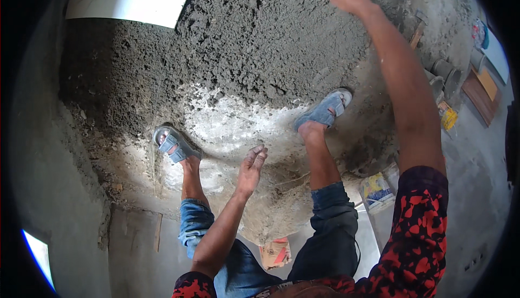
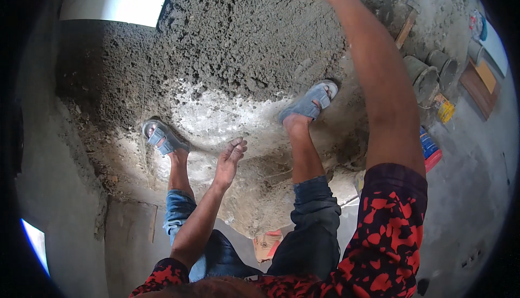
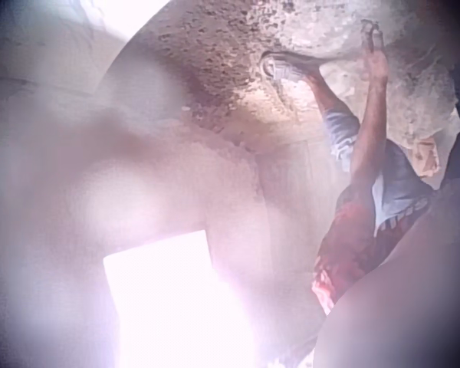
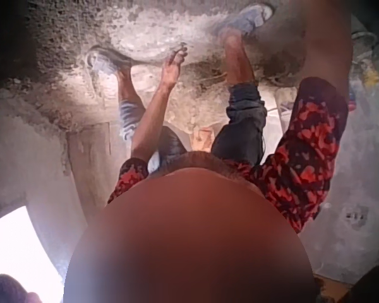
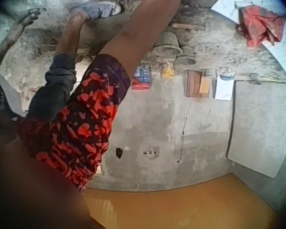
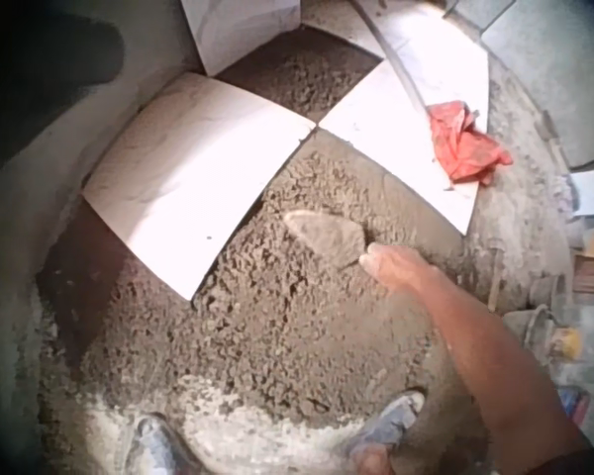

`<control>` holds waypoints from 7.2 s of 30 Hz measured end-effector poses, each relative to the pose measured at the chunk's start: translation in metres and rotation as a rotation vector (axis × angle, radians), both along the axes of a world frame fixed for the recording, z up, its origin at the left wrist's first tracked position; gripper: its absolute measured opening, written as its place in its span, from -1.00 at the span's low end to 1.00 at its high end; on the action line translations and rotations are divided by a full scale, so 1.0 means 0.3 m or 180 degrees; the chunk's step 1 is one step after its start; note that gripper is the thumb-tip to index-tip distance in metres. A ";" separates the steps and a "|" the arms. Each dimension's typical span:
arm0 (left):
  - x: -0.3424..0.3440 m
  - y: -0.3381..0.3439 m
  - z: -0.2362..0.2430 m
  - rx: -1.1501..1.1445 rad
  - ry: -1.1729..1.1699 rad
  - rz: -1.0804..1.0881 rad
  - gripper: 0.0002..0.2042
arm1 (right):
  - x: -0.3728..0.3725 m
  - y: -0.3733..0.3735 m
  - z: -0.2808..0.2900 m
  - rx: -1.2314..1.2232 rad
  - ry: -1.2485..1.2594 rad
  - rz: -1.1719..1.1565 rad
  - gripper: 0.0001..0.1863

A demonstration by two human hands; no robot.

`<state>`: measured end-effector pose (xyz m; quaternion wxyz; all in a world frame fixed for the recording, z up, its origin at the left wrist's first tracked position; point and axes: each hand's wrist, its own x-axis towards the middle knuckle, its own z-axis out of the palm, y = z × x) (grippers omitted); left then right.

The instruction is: Spread and level mortar on the floor to prepare for tile installation.

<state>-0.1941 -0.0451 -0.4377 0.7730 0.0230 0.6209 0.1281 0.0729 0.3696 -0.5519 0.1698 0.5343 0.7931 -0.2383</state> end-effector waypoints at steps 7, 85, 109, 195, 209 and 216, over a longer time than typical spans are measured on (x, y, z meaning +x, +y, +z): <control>-0.002 -0.009 -0.010 0.0093 -0.0020 0.0082 -0.57 | 0.116 -0.102 0.001 -0.0495 0.0983 -0.2633 -0.54; -0.039 0.020 0.056 0.0090 -0.0206 0.0434 -0.58 | -0.300 -0.538 0.228 -0.0471 -0.0239 0.0410 -0.69; -0.054 0.031 0.057 0.0182 -0.0186 0.0345 -0.58 | -0.326 -0.584 0.148 -0.0606 -0.0314 0.1704 -0.66; -0.005 0.022 0.012 0.0106 -0.0020 0.0483 -0.61 | -0.031 0.187 0.082 0.0220 -0.0685 0.0703 -0.40; -0.010 0.032 0.023 0.0126 -0.0219 0.0574 -0.56 | -0.164 -0.095 0.051 -0.1659 0.2081 -0.4206 -0.52; -0.040 0.049 0.037 0.0080 -0.0137 0.0558 -0.58 | -0.633 -0.169 0.091 -0.2144 0.2096 -0.3872 -0.52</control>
